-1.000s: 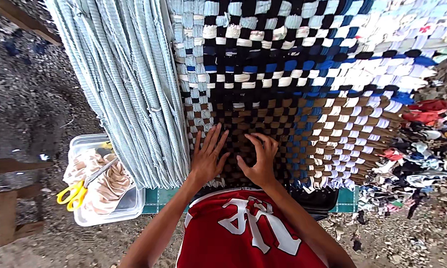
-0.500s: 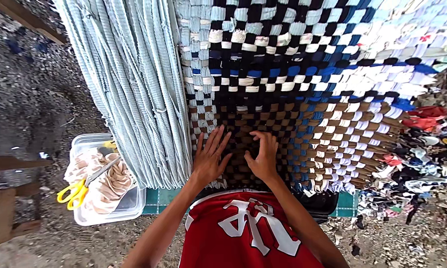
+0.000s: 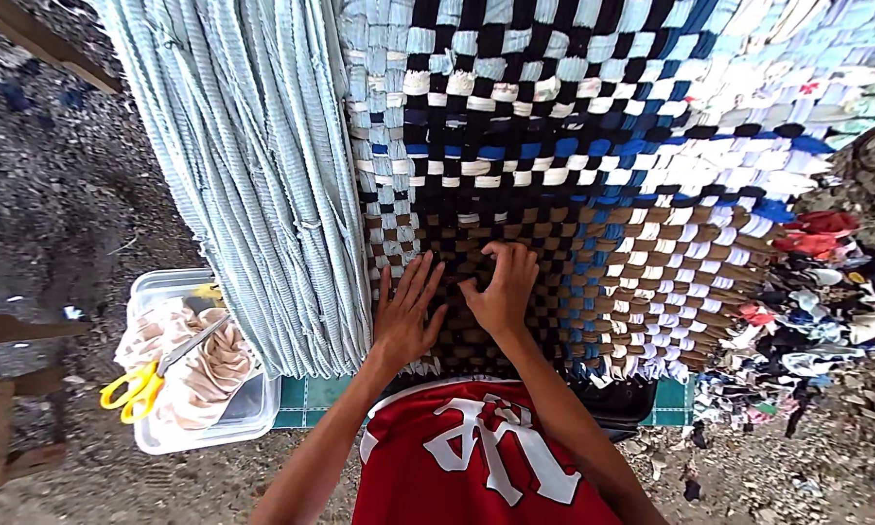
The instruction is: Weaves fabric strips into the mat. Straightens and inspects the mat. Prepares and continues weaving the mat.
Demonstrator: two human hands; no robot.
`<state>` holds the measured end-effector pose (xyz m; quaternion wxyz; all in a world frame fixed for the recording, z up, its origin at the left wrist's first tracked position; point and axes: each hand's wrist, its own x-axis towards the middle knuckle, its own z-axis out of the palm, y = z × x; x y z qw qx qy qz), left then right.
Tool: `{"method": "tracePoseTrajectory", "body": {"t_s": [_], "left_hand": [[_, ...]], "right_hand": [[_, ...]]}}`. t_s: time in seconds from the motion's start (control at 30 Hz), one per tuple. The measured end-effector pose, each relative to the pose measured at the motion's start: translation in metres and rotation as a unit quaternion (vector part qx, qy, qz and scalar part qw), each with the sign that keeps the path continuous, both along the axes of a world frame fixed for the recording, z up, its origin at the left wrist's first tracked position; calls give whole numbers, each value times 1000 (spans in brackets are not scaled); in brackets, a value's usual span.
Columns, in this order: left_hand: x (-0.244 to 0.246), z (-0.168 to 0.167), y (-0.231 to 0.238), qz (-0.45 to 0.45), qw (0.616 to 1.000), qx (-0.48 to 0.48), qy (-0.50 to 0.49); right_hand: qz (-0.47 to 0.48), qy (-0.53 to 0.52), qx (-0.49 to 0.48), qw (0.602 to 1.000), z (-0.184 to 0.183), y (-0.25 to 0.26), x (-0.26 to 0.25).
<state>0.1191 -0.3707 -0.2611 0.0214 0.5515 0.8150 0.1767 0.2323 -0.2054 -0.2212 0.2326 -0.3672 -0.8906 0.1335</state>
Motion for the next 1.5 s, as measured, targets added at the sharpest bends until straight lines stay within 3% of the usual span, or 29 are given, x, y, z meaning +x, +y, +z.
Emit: {"method": "tracePoseTrajectory", "body": {"t_s": [0.27, 0.4, 0.63, 1.1, 1.23, 1.37, 1.5], "left_hand": [[0, 0, 0, 5, 1000, 4, 5], [1, 1, -1, 4, 1000, 6, 6], [1, 0, -1, 5, 1000, -3, 5], [3, 0, 1, 16, 1000, 17, -6], [4, 1, 1, 17, 1000, 19, -2], [4, -1, -1, 21, 1000, 11, 1], [4, -3, 2, 28, 1000, 4, 7]], "right_hand": [[103, 51, -63, 991, -3, 17, 24], [55, 95, -7, 994, 10, 11, 10], [-6, 1, 42, 999, 9, 16, -25], [117, 71, -48, 989, 14, 44, -2], [65, 109, 1, 992, 27, 36, -16], [27, 37, 47, 998, 33, 30, -35], [27, 30, 64, 997, 31, 33, -37]]}}
